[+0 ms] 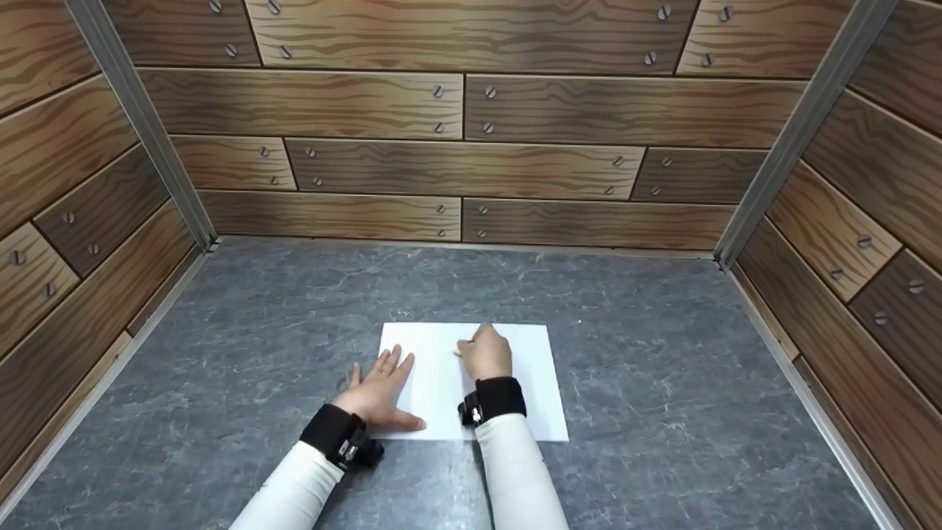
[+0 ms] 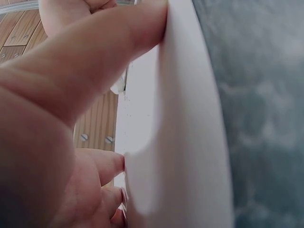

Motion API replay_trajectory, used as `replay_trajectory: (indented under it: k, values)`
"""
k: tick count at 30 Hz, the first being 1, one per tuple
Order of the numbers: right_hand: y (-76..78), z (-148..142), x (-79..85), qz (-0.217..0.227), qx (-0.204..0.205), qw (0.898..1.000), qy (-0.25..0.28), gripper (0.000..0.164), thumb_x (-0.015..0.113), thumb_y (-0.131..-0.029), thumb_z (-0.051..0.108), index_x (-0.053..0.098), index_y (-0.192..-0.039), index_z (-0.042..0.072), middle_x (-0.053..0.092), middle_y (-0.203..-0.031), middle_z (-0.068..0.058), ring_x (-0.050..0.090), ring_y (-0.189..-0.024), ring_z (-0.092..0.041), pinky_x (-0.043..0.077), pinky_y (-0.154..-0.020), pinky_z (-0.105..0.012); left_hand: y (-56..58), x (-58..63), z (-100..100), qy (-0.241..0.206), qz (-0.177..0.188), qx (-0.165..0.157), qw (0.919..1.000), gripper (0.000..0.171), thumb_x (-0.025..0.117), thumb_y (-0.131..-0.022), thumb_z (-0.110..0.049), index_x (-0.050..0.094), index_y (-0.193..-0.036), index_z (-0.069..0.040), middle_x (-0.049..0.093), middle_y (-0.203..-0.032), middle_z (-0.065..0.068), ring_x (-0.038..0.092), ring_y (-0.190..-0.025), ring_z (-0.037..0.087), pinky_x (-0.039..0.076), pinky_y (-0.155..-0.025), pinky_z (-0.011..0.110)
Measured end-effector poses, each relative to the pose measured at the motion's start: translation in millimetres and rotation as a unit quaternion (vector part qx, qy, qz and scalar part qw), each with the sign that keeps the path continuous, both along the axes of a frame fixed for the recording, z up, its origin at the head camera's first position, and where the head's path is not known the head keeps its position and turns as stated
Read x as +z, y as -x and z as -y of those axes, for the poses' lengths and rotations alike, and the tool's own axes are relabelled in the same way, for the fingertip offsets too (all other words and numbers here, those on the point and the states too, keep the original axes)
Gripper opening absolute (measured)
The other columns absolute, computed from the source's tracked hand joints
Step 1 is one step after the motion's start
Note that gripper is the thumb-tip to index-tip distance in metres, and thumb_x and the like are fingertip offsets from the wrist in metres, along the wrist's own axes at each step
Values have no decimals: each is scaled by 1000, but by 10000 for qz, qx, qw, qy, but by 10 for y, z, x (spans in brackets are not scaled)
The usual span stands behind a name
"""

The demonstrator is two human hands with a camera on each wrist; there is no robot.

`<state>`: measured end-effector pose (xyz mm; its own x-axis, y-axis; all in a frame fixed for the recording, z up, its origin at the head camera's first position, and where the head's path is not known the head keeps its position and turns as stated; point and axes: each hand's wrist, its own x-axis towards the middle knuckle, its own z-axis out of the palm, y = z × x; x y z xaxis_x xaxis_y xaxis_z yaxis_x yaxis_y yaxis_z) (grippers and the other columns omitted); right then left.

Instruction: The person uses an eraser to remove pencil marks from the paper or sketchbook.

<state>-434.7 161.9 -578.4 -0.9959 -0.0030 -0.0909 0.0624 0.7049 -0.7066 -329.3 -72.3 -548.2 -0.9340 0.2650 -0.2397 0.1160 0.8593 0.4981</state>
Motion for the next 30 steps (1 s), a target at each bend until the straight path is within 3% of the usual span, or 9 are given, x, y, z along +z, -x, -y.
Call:
replay_trajectory:
  k: [4,6,8,14,21,23,27,30]
  values:
    - [-2,92,-15,251,751,9967,162,29,85,-109,30,65,-95,14,74,-69,-2,65,-58,-15,50,-56,-28,-9,-4,13,1,-37,27,10000,131,100,-90,-57,29,-187,-6,13,-198,22,12,-187,42,3,-145,84]
    - [-8,105,-8,318,938,9950,153,30,86,-109,30,65,-93,15,72,-67,-1,62,-57,-14,49,-56,-28,-5,-2,15,-7,-63,31,10000,131,100,-89,-57,29,-187,-6,13,-198,22,13,-187,43,3,-145,85]
    - [-8,67,-3,292,809,9963,83,31,86,-109,28,64,-90,15,70,-65,0,62,-57,-14,49,-57,-27,1,-3,14,10,-49,27,10000,131,100,-90,-57,29,-187,-6,13,-199,22,12,-187,42,4,-145,84]
    - [-4,-47,24,-179,-152,9997,-86,30,82,-110,27,63,-92,13,67,-71,-1,64,-60,-16,48,-58,-28,22,3,18,-38,51,-19,10000,131,99,-91,-58,26,-188,-8,10,-199,20,10,-188,41,2,-146,83]
    - [-7,45,3,240,719,9967,278,29,85,-109,30,65,-94,15,73,-67,-1,63,-58,-14,50,-57,-27,4,-1,22,6,-53,36,10000,131,100,-90,-57,28,-187,-6,13,-199,21,12,-187,42,4,-146,84]
    - [-12,25,-5,124,512,9985,114,31,84,-109,29,64,-91,15,71,-67,0,62,-58,-14,49,-57,-27,0,0,14,-2,-66,27,10000,130,99,-90,-57,28,-187,-6,13,-199,21,12,-187,42,4,-145,84]
    - [-36,-40,-13,-270,-274,9992,-103,32,83,-110,26,61,-90,13,66,-71,-2,62,-59,-17,47,-56,-28,-8,-1,1,-29,-28,-17,10000,131,99,-91,-57,27,-187,-6,11,-199,21,11,-187,42,3,-145,84]
    - [-41,-28,-28,-157,-44,9998,117,30,83,-110,27,62,-93,13,69,-71,-2,64,-58,-17,49,-54,-29,-10,-12,-2,-23,-25,-9,10000,130,99,-91,-57,28,-187,-6,12,-199,21,11,-187,42,4,-145,84]
